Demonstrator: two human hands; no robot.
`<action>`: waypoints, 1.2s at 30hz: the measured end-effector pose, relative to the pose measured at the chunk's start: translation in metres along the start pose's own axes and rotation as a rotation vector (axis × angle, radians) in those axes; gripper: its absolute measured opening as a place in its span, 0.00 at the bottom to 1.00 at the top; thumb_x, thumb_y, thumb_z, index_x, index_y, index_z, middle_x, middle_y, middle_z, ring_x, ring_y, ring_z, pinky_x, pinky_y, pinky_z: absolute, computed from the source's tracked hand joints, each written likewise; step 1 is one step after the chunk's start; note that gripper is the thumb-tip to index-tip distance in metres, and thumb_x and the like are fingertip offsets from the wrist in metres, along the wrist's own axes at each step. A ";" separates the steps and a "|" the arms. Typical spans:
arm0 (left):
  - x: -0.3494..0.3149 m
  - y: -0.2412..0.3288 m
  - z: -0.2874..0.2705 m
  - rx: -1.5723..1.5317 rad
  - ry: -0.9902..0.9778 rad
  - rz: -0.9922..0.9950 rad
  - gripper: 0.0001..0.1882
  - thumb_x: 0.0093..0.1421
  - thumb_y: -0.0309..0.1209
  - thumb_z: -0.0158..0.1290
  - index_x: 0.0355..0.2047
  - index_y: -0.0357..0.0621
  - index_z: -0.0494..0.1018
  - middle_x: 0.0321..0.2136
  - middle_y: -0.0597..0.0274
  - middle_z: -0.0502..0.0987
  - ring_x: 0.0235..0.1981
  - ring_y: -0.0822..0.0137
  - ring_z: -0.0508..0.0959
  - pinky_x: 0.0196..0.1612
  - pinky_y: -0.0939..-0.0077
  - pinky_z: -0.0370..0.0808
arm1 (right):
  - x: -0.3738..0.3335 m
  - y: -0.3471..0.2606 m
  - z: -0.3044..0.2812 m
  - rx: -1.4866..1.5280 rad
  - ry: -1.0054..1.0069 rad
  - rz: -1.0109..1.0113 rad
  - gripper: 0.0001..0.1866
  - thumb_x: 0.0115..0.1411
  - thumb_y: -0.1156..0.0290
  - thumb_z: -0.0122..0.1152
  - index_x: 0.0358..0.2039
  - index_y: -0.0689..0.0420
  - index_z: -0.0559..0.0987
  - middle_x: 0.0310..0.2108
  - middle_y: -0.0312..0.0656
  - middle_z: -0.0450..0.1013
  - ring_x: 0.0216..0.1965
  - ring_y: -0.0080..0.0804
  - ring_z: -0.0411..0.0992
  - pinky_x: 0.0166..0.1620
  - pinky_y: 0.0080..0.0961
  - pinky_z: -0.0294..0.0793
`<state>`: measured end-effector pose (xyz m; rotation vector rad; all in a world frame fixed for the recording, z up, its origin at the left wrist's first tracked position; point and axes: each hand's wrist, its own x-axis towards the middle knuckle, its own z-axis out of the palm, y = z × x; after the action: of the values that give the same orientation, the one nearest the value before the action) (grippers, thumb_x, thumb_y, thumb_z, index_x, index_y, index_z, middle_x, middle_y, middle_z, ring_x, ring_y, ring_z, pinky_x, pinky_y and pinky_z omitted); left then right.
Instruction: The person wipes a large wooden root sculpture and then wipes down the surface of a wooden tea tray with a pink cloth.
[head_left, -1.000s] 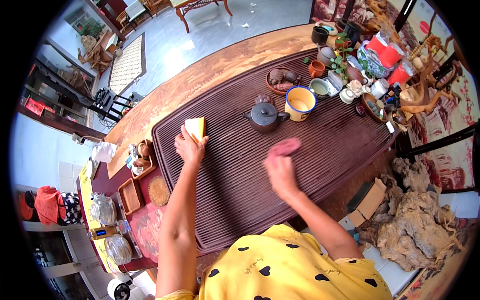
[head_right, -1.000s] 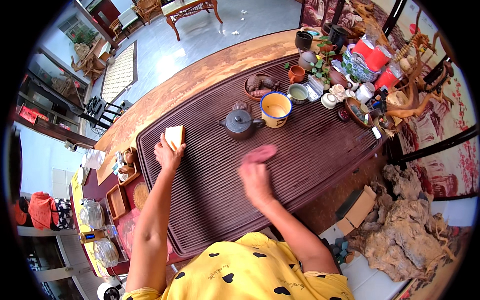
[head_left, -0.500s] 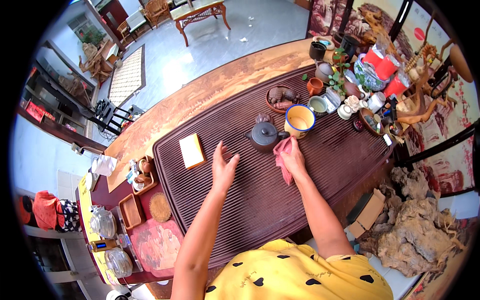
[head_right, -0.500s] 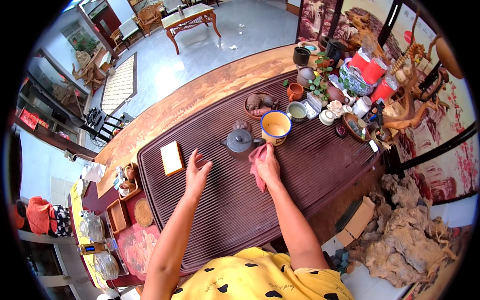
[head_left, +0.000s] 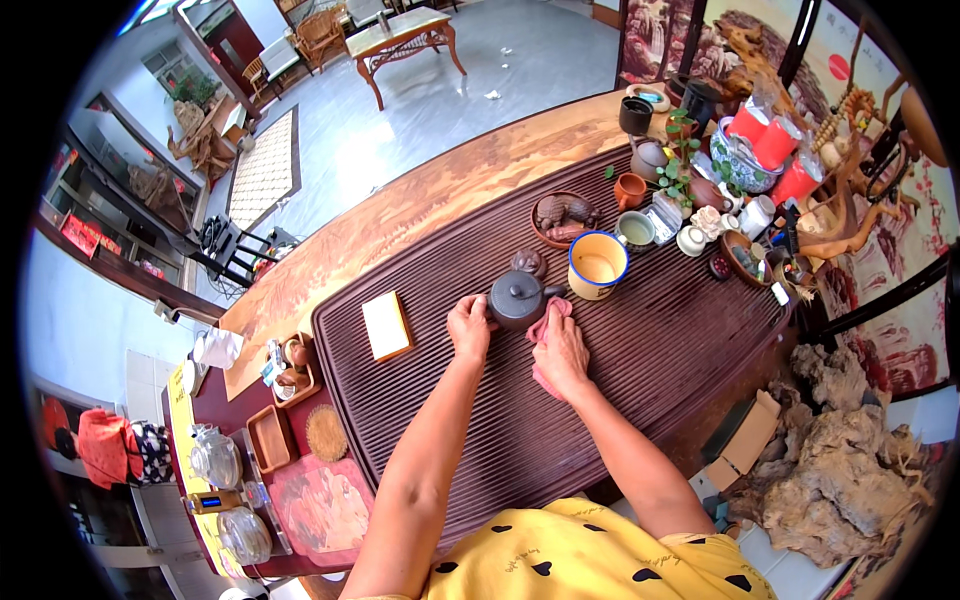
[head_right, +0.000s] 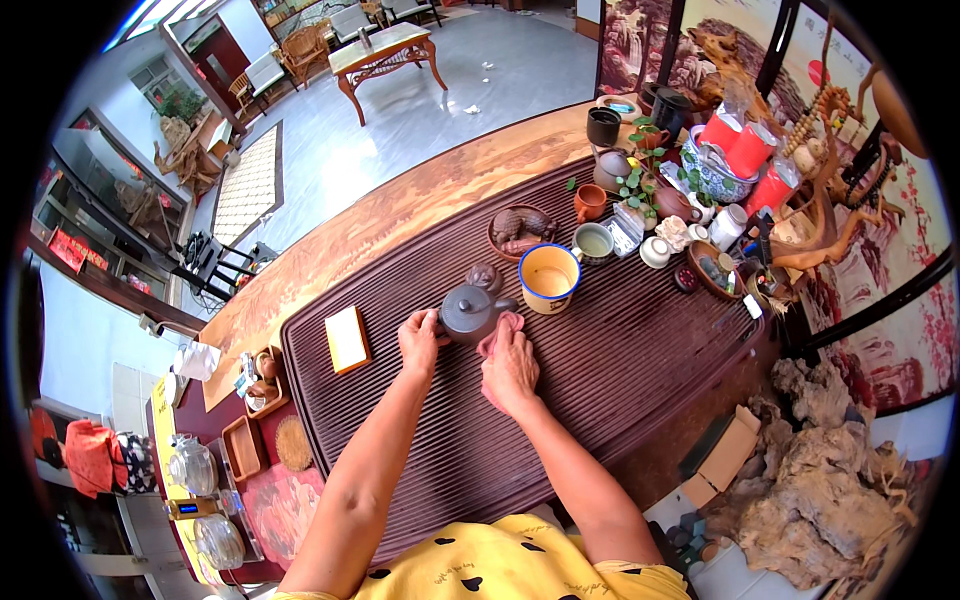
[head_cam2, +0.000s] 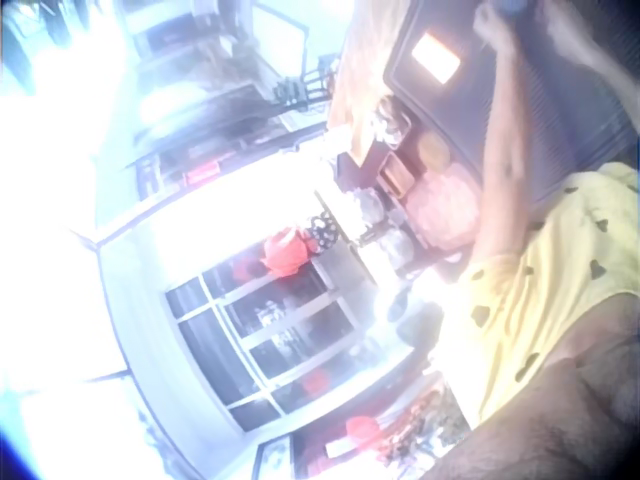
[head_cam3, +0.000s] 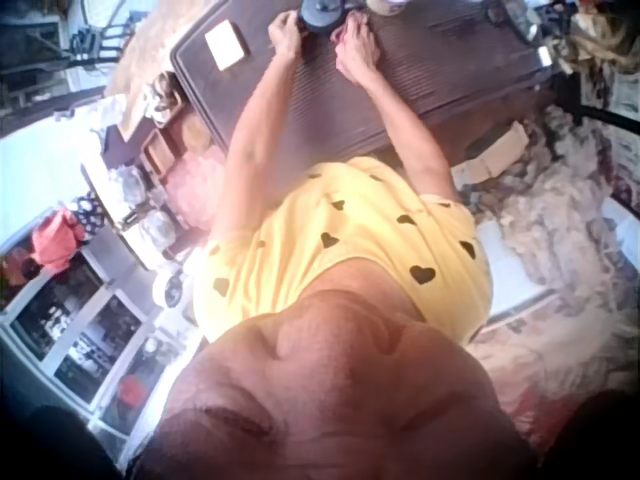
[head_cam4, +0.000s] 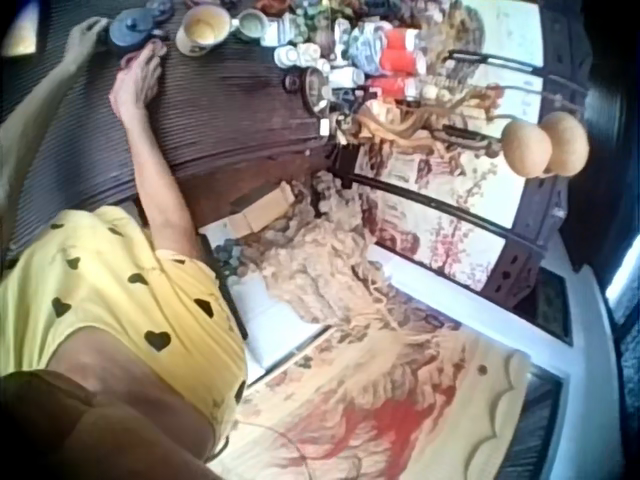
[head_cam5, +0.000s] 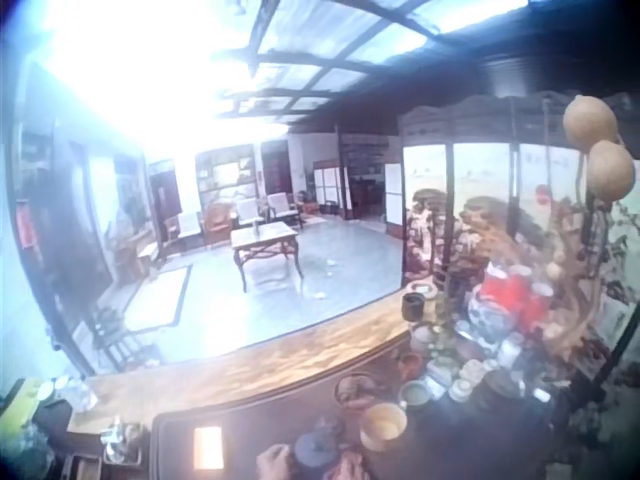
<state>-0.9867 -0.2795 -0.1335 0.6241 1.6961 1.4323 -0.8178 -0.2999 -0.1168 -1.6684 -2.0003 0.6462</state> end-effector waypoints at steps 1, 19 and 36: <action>0.002 -0.002 -0.004 -0.006 0.016 0.012 0.12 0.68 0.33 0.50 0.39 0.37 0.77 0.26 0.64 0.75 0.26 0.73 0.74 0.27 0.76 0.79 | -0.006 -0.001 0.001 -0.028 0.021 -0.059 0.37 0.54 0.70 0.60 0.64 0.55 0.59 0.46 0.57 0.67 0.47 0.55 0.68 0.48 0.48 0.72; 0.088 -0.005 -0.107 -0.205 0.271 -0.022 0.10 0.68 0.33 0.51 0.41 0.38 0.72 0.29 0.62 0.78 0.23 0.68 0.79 0.25 0.73 0.80 | 0.018 -0.008 0.014 -0.105 0.131 -0.378 0.26 0.55 0.70 0.61 0.57 0.53 0.72 0.60 0.45 0.62 0.55 0.46 0.62 0.54 0.48 0.63; -0.090 -0.019 -0.233 0.208 0.413 0.343 0.11 0.68 0.26 0.46 0.44 0.37 0.78 0.39 0.62 0.80 0.40 0.72 0.79 0.42 0.78 0.76 | -0.037 -0.081 0.081 -0.166 -0.094 -0.910 0.40 0.55 0.78 0.54 0.68 0.57 0.54 0.51 0.47 0.64 0.46 0.42 0.66 0.51 0.40 0.68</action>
<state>-1.1270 -0.4862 -0.1219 0.8044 2.1597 1.7255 -0.9240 -0.3545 -0.1329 -0.6355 -2.6031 0.2190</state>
